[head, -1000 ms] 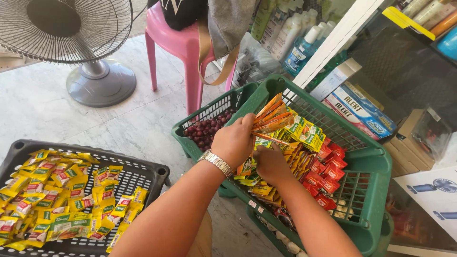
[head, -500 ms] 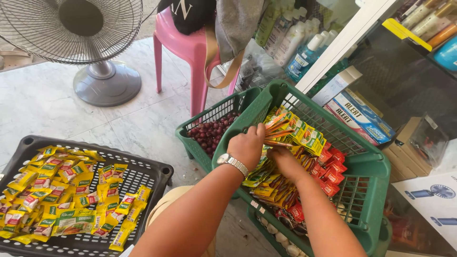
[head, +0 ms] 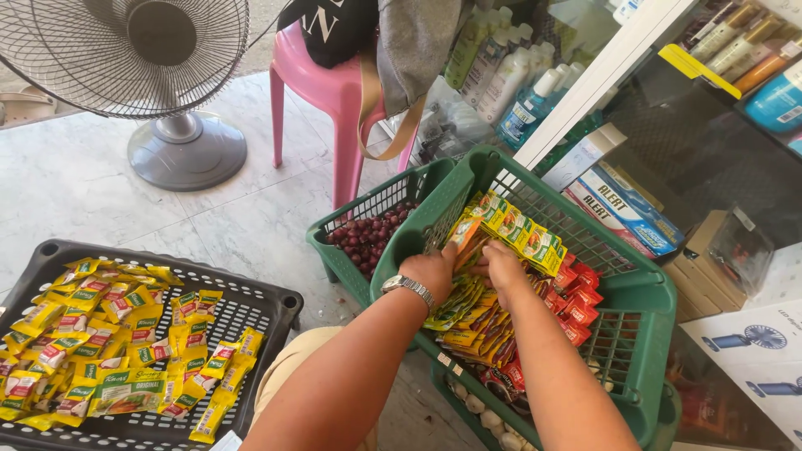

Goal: Sorting and organizing small product packets from one container into separate crates while seated in a small store.

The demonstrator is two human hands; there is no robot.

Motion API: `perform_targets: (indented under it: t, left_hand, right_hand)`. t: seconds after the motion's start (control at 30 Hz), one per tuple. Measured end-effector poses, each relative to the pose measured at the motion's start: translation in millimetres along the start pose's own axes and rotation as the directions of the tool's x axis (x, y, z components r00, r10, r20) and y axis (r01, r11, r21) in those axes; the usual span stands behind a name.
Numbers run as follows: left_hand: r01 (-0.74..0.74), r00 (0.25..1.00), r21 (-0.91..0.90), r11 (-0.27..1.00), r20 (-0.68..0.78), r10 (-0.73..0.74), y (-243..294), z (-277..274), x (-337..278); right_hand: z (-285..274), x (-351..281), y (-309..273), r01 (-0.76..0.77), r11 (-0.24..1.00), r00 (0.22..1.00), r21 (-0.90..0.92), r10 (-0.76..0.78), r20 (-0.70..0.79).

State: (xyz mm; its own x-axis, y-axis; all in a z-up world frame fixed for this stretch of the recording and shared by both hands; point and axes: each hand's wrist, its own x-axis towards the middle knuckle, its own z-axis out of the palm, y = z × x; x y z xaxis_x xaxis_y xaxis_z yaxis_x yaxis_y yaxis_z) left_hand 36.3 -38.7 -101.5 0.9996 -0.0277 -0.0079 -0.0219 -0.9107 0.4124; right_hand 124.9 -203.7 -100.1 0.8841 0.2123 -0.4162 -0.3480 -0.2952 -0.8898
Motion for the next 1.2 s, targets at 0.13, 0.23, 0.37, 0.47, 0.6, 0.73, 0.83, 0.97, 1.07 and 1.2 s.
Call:
perform_targets:
  t: [0.13,0.23,0.37,0.47,0.6,0.73,0.83,0.97,1.07,1.2]
  left_hand:
    - [-0.016,0.998,-0.021,1.000,0.059,0.018,-5,10,4]
    - [0.017,0.993,-0.078,0.997,0.115,-0.007,-7,16,9]
    - [-0.002,0.986,-0.126,0.992,0.165,0.023,-7,-1,3]
    - [0.041,0.979,-0.171,0.984,0.202,-0.006,-1,-10,-2]
    - [0.117,0.966,-0.242,0.963,0.254,-0.054,9,-34,-11]
    - [0.115,0.967,-0.216,0.969,0.249,-0.059,3,-16,4]
    - [0.096,0.969,-0.228,0.969,0.244,-0.038,-3,-9,10]
    - [0.098,0.958,-0.233,0.967,0.287,-0.028,-4,-13,13]
    - [0.099,0.961,-0.199,0.975,0.272,-0.043,-7,3,21]
    - [0.126,0.978,-0.203,0.971,0.188,-0.087,-4,15,18]
  right_hand:
    - [4,4,3,-0.041,0.998,0.995,-0.053,0.036,-0.091]
    - [4,12,13,0.026,0.996,0.990,-0.081,-0.037,-0.136]
    - [11,17,16,0.353,0.873,0.890,-0.337,-0.424,-0.166]
    - [20,-4,-2,0.471,0.719,0.798,-0.511,-0.594,-0.101]
    - [24,-8,-9,0.441,0.566,0.805,-0.697,-0.593,0.027]
    - [20,15,-2,0.442,0.516,0.809,-0.733,-0.582,0.078]
    - [19,27,3,0.429,0.523,0.819,-0.736,-0.570,0.072]
    - [27,18,-11,0.361,0.395,0.842,-0.845,-0.527,0.114]
    - [43,9,-22,0.254,0.287,0.892,-0.924,-0.439,0.109]
    - [48,18,-12,0.192,0.204,0.913,-0.960,-0.395,0.098]
